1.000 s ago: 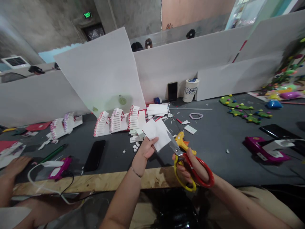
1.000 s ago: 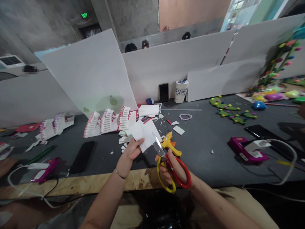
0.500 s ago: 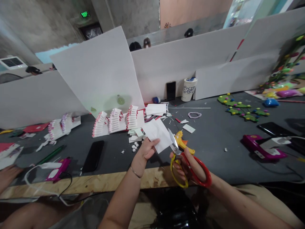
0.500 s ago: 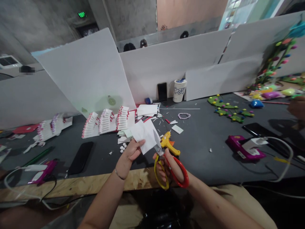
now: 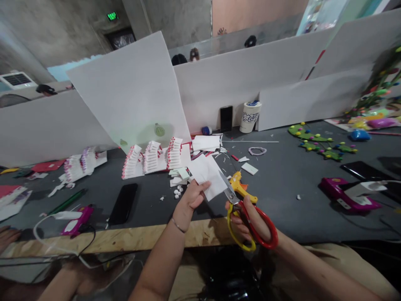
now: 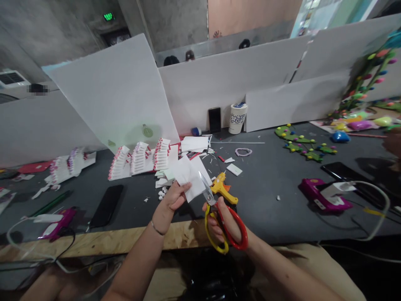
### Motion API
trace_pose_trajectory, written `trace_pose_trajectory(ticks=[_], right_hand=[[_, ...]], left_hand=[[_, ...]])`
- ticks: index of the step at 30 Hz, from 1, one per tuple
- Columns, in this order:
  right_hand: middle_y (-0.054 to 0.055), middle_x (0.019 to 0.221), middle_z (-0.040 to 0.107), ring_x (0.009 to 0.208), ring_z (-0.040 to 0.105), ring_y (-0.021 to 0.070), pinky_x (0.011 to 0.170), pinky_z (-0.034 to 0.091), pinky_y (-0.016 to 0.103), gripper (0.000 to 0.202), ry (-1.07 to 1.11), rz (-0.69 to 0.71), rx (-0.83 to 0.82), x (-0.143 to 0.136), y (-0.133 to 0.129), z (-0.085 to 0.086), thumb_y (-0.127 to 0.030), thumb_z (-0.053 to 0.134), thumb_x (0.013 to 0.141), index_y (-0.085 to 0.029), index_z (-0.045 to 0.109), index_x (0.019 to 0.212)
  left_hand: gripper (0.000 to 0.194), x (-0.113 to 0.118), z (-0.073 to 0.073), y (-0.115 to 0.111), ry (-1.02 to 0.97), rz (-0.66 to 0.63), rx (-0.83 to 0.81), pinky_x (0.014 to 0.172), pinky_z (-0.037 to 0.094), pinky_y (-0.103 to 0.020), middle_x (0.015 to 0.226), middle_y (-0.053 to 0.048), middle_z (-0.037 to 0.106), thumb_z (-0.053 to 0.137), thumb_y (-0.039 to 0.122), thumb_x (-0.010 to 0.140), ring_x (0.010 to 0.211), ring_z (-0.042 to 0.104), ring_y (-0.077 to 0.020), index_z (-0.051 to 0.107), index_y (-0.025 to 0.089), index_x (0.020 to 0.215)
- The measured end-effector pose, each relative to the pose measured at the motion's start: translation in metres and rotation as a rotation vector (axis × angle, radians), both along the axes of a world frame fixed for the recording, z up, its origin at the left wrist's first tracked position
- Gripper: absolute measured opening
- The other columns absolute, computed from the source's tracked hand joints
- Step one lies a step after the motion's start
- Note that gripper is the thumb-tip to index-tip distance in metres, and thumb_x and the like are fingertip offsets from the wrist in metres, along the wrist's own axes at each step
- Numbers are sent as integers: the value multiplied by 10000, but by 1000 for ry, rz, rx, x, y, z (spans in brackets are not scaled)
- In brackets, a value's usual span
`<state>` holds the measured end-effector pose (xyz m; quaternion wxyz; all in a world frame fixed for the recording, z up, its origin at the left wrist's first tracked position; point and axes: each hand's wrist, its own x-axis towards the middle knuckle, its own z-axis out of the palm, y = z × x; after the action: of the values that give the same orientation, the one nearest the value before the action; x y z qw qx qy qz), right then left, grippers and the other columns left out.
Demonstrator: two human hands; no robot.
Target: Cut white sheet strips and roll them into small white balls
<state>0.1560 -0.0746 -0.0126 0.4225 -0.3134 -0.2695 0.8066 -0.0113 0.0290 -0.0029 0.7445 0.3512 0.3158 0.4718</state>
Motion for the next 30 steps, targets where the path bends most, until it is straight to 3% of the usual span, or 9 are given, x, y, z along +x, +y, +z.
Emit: trace_pose_trajectory(ticks=[7,13,17,25,30], right_hand=[[-48,593,476,414,387,74,365,353,200,674,101,15,9,-1,-3,4,-821,499,716,-197,543,968],[-32,628,521,458,462,93,431,407,218,635,151,35,7,-2,-1,6,-787,531,731,-200,543,973],[-40,617,501,448,428,81,409,386,206,640,135,5,-16,-3,1,5,-802,541,708,-204,538,935],[-76,556,425,386,314,49,326,289,169,674,71,-28,-41,-6,1,3,-841,516,679,-207,504,906],[-92,527,401,349,284,42,306,256,164,662,49,-32,-29,-6,0,1,-835,478,715,-211,500,935]], left_hand=[[625,-1,0,-2,28,-12,13,893,520,-364,981,-68,757,860,177,558,970,692,-261,657,193,1149],[556,0,-5,-4,55,-43,-4,838,534,-362,943,-107,760,870,170,545,883,707,-273,691,131,1069],[499,1,-5,-5,44,-51,-17,824,533,-360,963,-133,755,876,186,544,881,707,-280,705,114,1008],[637,0,-7,-3,29,-57,-14,890,510,-400,1010,-134,748,883,190,538,920,699,-288,672,137,1136],[477,0,-7,-4,27,-50,-37,869,511,-381,954,-128,757,878,171,545,906,696,-274,709,122,988]])
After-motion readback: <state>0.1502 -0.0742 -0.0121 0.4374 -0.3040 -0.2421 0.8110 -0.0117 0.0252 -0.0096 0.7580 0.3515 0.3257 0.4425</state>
